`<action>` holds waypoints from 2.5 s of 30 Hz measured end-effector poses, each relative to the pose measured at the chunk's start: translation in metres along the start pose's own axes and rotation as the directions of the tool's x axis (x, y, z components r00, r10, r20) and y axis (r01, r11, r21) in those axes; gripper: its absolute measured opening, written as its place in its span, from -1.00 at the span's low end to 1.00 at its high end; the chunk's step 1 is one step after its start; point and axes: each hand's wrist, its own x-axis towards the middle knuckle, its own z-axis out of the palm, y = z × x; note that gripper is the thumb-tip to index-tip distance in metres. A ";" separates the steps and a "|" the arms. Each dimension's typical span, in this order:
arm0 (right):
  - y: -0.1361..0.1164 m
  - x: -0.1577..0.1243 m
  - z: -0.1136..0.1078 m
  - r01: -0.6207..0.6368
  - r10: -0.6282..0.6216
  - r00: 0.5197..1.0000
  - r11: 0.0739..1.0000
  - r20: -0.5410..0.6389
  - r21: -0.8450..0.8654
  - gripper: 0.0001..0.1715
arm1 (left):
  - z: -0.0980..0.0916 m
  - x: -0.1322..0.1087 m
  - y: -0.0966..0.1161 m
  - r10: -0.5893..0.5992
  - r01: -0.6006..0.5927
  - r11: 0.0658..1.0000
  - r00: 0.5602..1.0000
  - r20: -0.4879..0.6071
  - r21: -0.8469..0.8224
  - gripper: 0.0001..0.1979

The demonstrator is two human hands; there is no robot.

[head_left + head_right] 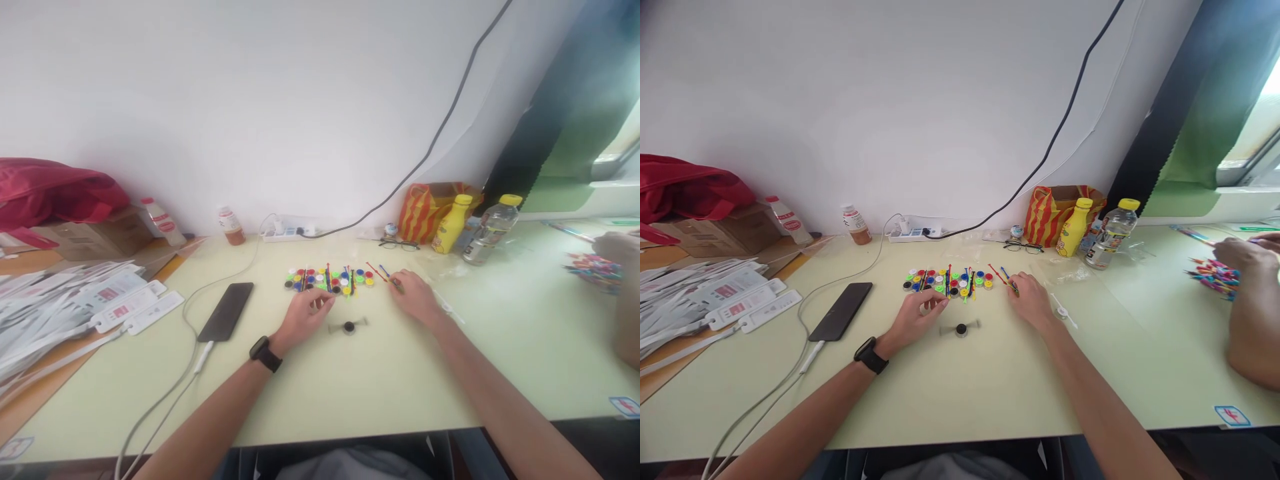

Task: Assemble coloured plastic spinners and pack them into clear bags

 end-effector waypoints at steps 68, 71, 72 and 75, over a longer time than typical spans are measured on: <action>0.004 0.007 0.003 -0.099 0.101 0.994 0.994 -0.039 0.037 -0.86 | -0.028 0.007 -0.017 0.046 -0.053 0.986 0.998 0.049 0.157 -0.80; 0.004 0.007 0.003 -0.075 0.078 0.996 0.996 -0.048 0.045 -0.84 | -0.028 0.007 -0.016 0.041 -0.048 0.987 0.998 0.047 0.154 -0.81; 0.004 0.007 0.002 -0.065 0.068 0.996 0.997 -0.052 0.047 -0.83 | -0.028 0.007 -0.015 0.041 -0.048 0.987 0.998 0.045 0.154 -0.81; 0.004 0.008 0.000 -0.041 0.044 0.996 0.998 -0.072 0.046 -0.82 | -0.028 0.007 -0.014 0.045 -0.051 0.986 0.998 0.040 0.162 -0.83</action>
